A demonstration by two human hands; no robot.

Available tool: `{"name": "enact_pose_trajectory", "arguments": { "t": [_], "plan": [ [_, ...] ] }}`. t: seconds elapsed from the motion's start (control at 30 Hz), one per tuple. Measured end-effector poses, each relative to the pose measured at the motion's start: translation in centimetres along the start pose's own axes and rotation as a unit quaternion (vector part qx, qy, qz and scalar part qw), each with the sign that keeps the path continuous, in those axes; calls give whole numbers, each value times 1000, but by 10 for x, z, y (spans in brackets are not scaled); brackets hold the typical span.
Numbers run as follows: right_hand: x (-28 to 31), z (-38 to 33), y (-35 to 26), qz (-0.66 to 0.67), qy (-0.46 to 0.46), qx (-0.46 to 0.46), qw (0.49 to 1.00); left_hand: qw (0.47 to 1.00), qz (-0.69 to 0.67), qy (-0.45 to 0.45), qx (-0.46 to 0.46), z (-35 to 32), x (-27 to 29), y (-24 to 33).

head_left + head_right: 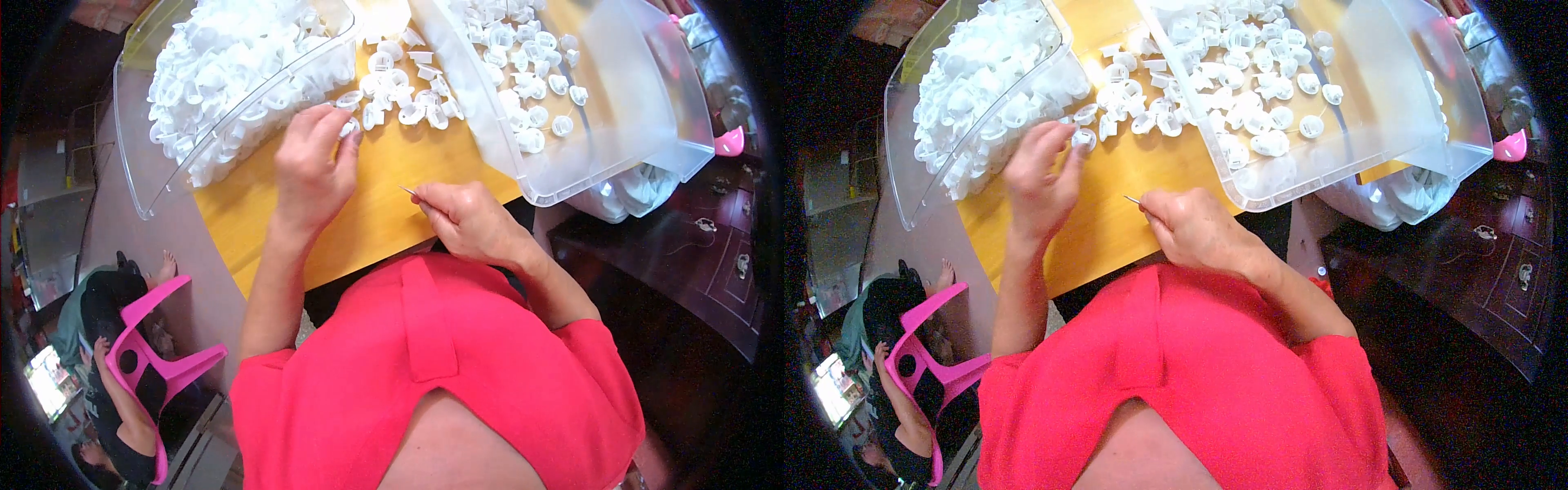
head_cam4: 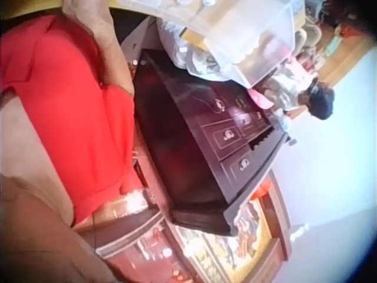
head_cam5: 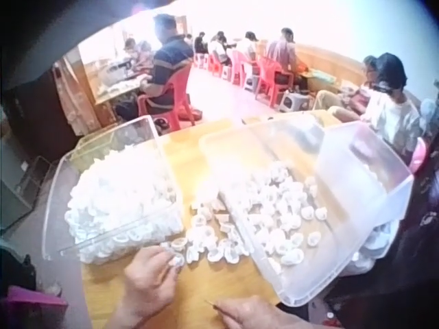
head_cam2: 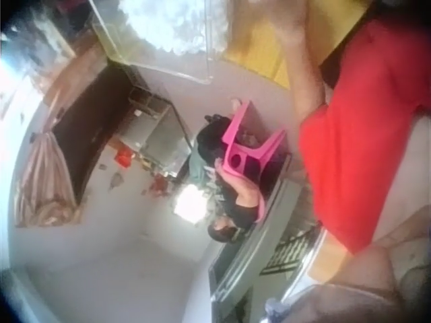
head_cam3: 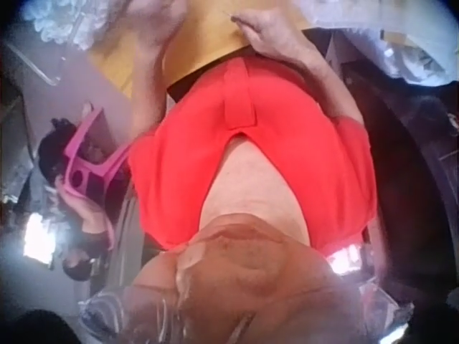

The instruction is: The person picks up small plastic parts from a table and inserts a pointed tool into them one at a time by hand.

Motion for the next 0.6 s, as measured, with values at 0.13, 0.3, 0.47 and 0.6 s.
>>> {"name": "enact_pose_trajectory", "arguments": {
  "t": [0.13, 0.3, 0.47, 0.6],
  "plan": [
    [-2, -2, -1, 0, -15, -13, 1000, 997, 69, -15, 27, -23, -25, -21],
    [-6, 3, 4, 5, 14, 19, 1000, 982, -110, 47, 147, -45, -25, -28],
    [-6, 18, -1, 114, 36, -49, 992, 566, -691, 116, 435, -80, -34, -11],
    [-18, 30, -7, 164, 17, -48, 985, 524, -716, 131, 442, -93, -40, 4]
  ]
}}
Point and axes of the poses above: each hand's wrist, its own z-axis towards the middle knuckle, its own x-axis out of the back of the hand, y = z × x, the point moved 6 cm from there along z, towards the middle knuckle, and after that the axes turned 8 degrees about -x, right-handed, at the moved point
